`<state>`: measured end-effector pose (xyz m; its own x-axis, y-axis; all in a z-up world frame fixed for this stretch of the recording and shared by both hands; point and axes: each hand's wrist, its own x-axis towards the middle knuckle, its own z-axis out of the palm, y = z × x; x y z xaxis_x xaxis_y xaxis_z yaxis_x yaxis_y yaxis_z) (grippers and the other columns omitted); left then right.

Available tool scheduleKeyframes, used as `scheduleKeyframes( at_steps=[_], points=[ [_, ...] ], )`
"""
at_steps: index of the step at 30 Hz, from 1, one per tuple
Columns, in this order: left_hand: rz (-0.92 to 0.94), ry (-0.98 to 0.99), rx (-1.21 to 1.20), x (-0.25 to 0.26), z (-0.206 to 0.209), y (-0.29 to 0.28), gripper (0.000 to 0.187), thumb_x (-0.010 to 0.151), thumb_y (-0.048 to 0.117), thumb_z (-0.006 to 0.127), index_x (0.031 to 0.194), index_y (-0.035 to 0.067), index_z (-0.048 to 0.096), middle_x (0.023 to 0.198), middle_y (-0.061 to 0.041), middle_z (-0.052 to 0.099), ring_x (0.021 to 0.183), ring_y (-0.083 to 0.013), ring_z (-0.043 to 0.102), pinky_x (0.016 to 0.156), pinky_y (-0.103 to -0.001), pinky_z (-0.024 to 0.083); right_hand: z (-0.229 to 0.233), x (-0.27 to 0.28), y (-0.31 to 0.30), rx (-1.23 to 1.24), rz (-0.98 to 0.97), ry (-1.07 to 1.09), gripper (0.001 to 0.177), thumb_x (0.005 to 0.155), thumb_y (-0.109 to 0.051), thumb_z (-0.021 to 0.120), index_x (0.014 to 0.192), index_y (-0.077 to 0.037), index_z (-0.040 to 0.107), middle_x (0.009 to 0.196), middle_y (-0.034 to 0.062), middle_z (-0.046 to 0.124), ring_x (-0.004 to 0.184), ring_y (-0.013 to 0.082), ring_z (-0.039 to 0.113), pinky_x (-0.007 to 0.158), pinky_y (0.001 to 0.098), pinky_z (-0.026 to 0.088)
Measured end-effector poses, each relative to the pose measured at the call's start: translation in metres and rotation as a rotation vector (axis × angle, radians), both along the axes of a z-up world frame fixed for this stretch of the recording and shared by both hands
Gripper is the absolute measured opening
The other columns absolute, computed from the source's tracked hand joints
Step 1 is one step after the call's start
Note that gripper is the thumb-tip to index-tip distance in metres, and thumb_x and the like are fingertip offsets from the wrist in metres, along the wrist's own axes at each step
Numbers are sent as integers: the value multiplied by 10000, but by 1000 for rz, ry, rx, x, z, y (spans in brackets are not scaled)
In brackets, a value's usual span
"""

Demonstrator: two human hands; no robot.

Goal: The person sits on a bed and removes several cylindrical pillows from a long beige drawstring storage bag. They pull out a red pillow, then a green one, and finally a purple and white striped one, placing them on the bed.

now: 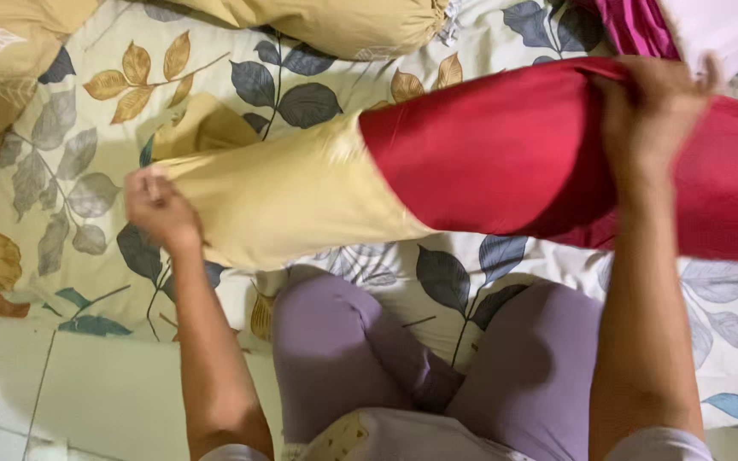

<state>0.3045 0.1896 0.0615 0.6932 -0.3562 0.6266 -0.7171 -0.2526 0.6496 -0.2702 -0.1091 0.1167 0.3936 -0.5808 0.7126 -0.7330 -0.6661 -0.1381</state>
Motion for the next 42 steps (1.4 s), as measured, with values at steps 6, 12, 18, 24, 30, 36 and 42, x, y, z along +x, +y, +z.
scheduleKeyframes(
  at_steps=[6, 12, 18, 24, 30, 36, 42],
  points=[
    [-387, 588, 451, -104, -33, -54, 640, 939, 325, 646, 1499, 75, 463, 1416, -191, 493, 1009, -342, 714, 759, -436, 622, -72, 106, 47, 592, 397, -137, 566, 808, -397, 881, 1202, -51, 670, 1264, 124, 718, 1187, 277, 669, 1008, 470, 491],
    [-286, 124, 333, -108, -102, -64, 626, 1093, 309, 701, 1526, -49, 426, 1443, -326, 539, 1308, -480, 548, 1096, -486, 456, -95, 141, 89, 481, 216, 253, 1134, 665, -456, 882, 1597, -107, 338, 1638, 127, 352, 1503, 292, 325, 1228, 557, 173],
    [20, 234, 1000, -62, -180, -59, 350, 1094, 379, 698, 1149, 33, 695, 1225, -198, 717, 1162, -359, 631, 1064, -424, 477, -123, 82, 58, 363, 89, 437, 658, 772, -300, 752, 1399, -164, 605, 1341, 78, 638, 1226, 239, 579, 1065, 494, 394],
    [135, 355, -126, 53, -186, -11, 455, 934, -38, 637, 1374, -74, 528, 1366, -255, 559, 1208, -350, 578, 990, -419, 486, -118, 16, 18, 211, 87, 196, 179, 1051, -16, 609, 1075, -101, 765, 899, 107, 717, 792, 246, 674, 712, 384, 552],
    [46, 676, -571, 85, -129, 48, 479, 1007, 72, 601, 1429, -96, 449, 1420, -285, 611, 1166, -317, 710, 1024, -405, 628, -105, -31, 16, 203, -153, 202, 103, 963, -47, 655, 991, -92, 743, 1000, 112, 733, 1001, 320, 679, 882, 474, 508],
    [-185, 569, 200, 34, -182, 39, 825, 871, 178, 834, 1489, -11, 321, 1406, -252, 619, 1193, -315, 658, 1049, -395, 554, -83, 65, 85, 129, -7, 77, 332, 907, 16, 643, 1226, -69, 679, 1249, 131, 680, 1056, 326, 623, 925, 483, 497],
    [-149, 933, 68, -26, -186, 4, 506, 844, 34, 756, 1328, -17, 618, 1184, -203, 756, 843, -270, 715, 703, -417, 605, -105, 274, 199, 903, 573, -7, 1202, 693, -327, 904, 1614, -124, 160, 1622, 196, 325, 1314, 417, 525, 960, 499, 544]
  ],
)
